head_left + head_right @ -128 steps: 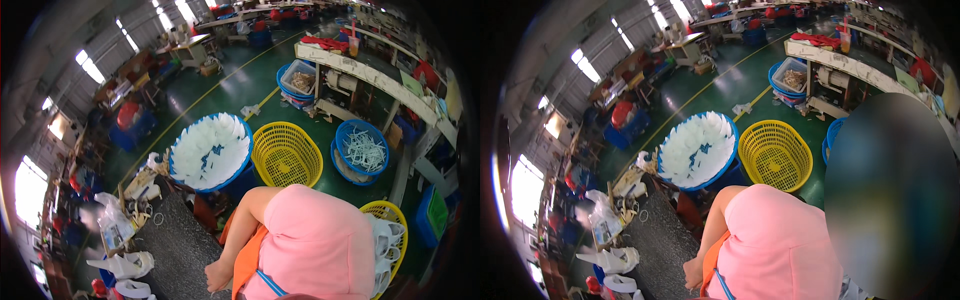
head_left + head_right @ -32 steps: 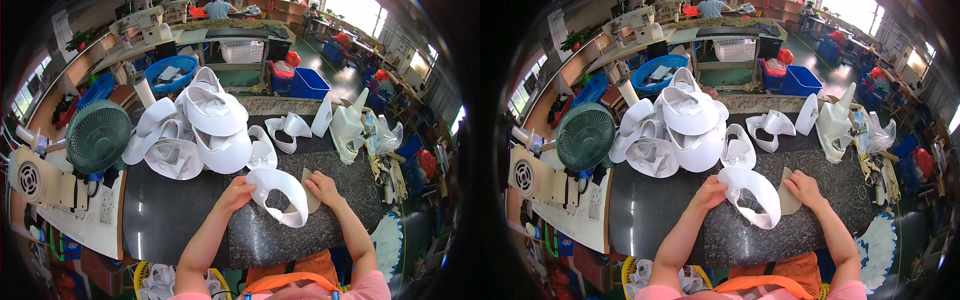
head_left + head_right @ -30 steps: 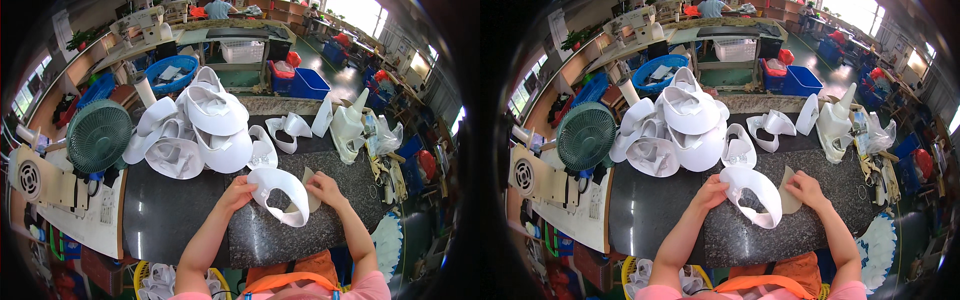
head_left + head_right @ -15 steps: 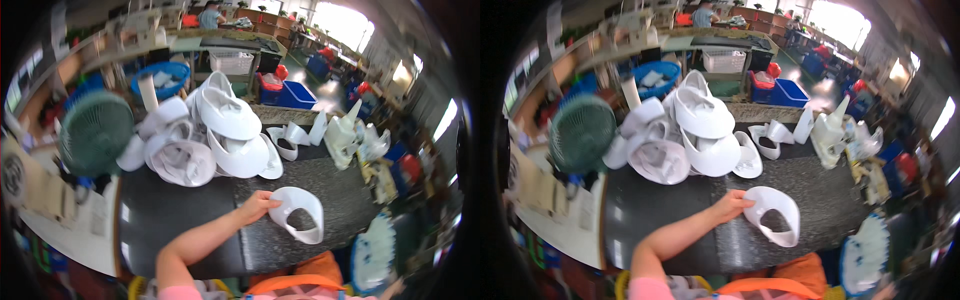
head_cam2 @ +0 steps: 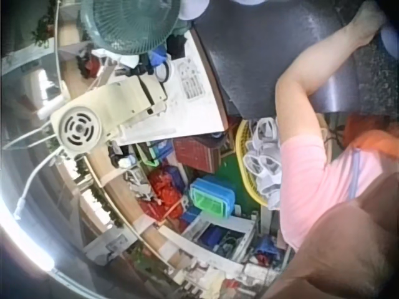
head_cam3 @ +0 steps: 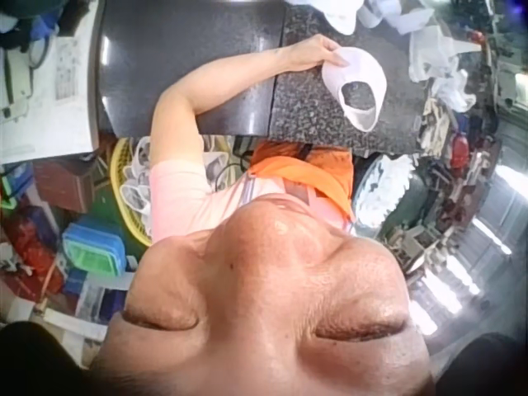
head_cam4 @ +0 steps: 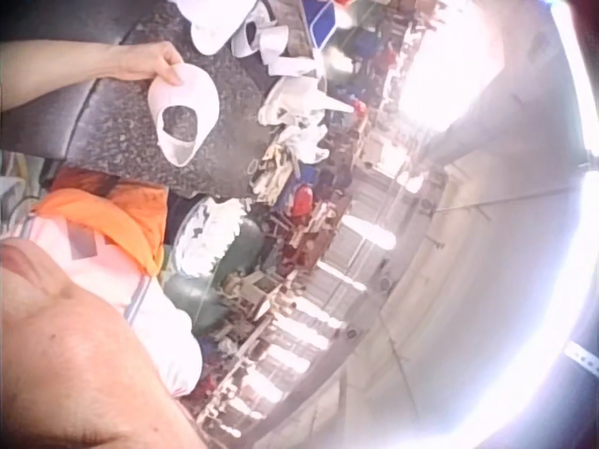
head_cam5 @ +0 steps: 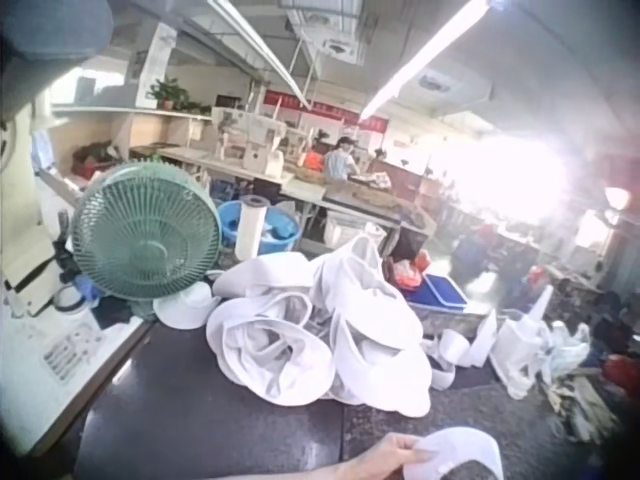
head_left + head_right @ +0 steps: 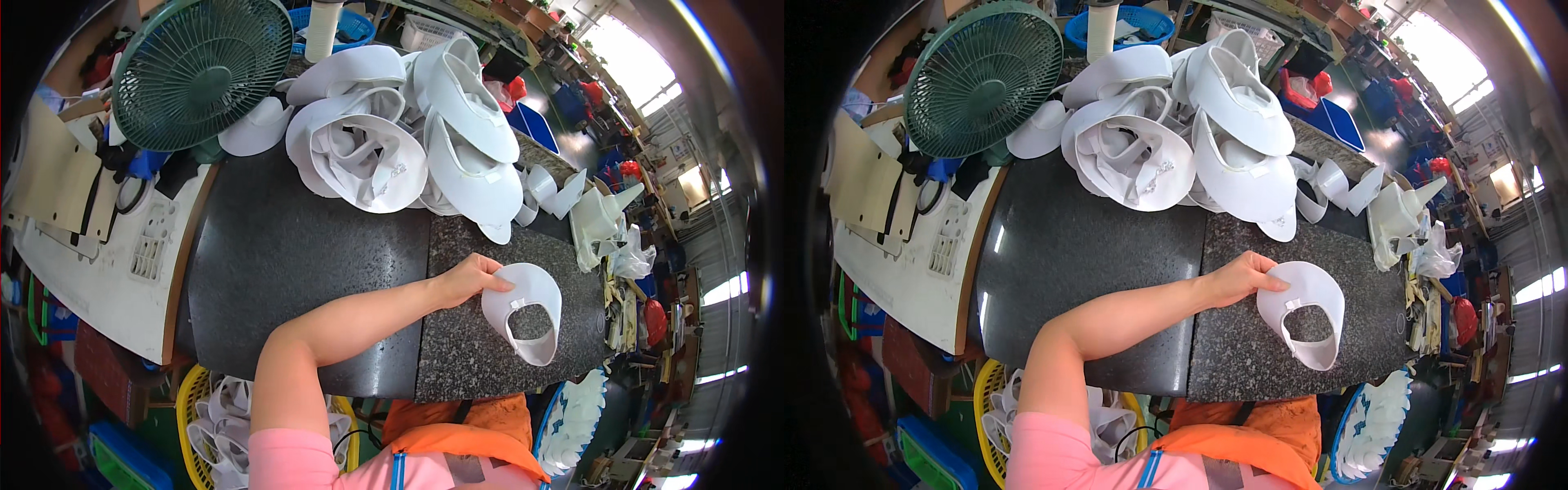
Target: The recorder is applying glue or adhesive to the edges of white shoe components using a small brush.
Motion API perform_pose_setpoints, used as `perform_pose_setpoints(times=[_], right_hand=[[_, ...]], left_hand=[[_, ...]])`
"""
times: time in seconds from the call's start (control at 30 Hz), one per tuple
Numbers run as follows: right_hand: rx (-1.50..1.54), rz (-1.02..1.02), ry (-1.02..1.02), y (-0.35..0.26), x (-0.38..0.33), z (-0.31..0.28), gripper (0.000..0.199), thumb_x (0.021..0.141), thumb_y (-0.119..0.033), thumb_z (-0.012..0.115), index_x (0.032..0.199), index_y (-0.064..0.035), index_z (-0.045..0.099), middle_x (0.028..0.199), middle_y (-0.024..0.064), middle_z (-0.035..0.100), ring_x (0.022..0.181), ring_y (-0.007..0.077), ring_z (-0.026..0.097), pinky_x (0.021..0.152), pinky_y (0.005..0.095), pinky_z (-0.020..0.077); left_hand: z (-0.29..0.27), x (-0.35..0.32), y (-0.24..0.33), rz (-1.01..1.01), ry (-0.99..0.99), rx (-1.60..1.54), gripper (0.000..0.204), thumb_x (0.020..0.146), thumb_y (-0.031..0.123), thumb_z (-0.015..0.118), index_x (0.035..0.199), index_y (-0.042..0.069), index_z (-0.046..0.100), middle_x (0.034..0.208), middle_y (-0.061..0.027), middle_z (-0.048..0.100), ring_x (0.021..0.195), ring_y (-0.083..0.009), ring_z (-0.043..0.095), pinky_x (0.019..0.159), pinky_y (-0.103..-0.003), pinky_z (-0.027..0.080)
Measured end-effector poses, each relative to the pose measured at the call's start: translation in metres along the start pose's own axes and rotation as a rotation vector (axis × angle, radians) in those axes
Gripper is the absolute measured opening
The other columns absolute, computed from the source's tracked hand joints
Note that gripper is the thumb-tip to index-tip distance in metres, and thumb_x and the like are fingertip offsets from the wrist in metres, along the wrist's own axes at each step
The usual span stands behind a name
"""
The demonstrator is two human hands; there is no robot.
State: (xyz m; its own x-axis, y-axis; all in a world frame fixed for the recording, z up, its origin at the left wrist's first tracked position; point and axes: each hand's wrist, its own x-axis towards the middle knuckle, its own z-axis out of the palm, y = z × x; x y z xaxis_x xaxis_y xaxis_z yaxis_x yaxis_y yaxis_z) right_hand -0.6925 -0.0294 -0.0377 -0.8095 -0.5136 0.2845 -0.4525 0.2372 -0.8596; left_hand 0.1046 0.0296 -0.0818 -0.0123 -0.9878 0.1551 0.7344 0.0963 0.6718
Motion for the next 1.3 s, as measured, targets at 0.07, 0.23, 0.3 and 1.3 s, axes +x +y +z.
perform_pose_setpoints(times=[0.07,0.23,0.3,1.3], right_hand=[[-0.012,-0.005,0.003,0.000,0.001,-0.003,0.051,0.088,-0.026,0.049,0.133,-0.0026,0.044,0.125,0.0173,0.053,0.111,0.0291,0.053,0.094,0.0364,0.0416],[-0.039,-0.068,0.015,-0.010,0.004,-0.026,0.050,0.090,-0.030,0.048,0.132,-0.0032,0.046,0.122,0.0168,0.056,0.110,0.0295,0.054,0.093,0.0364,0.0421],[-0.048,-0.164,-0.001,-0.026,0.009,-0.028,0.049,0.091,-0.031,0.048,0.132,-0.0034,0.047,0.120,0.0166,0.058,0.109,0.0297,0.055,0.093,0.0364,0.0423],[-0.444,-1.627,-0.659,-0.296,-0.442,0.418,0.022,0.081,-0.029,0.057,0.073,-0.0089,0.060,0.064,0.0097,0.059,0.059,0.0258,0.060,0.051,0.0346,0.0466]], left_hand=[[0.000,0.000,0.000,-0.017,0.005,0.018,0.021,0.079,0.008,0.068,0.098,-0.003,0.068,0.091,-0.0075,0.068,0.081,-0.0122,0.063,0.079,-0.027,0.047],[-0.001,0.000,0.000,-0.019,-0.010,0.030,0.021,0.080,0.008,0.068,0.098,-0.003,0.067,0.092,-0.0076,0.068,0.081,-0.0123,0.063,0.079,-0.027,0.048],[-0.001,0.000,-0.001,-0.007,-0.036,-0.005,0.022,0.080,0.007,0.067,0.099,-0.002,0.067,0.092,-0.0078,0.068,0.082,-0.0125,0.063,0.079,-0.027,0.048],[-0.008,-0.003,0.004,-0.367,-0.232,0.186,0.026,0.068,0.007,0.068,0.091,-0.006,0.068,0.088,-0.0152,0.066,0.087,-0.0221,0.059,0.076,-0.033,0.046]])
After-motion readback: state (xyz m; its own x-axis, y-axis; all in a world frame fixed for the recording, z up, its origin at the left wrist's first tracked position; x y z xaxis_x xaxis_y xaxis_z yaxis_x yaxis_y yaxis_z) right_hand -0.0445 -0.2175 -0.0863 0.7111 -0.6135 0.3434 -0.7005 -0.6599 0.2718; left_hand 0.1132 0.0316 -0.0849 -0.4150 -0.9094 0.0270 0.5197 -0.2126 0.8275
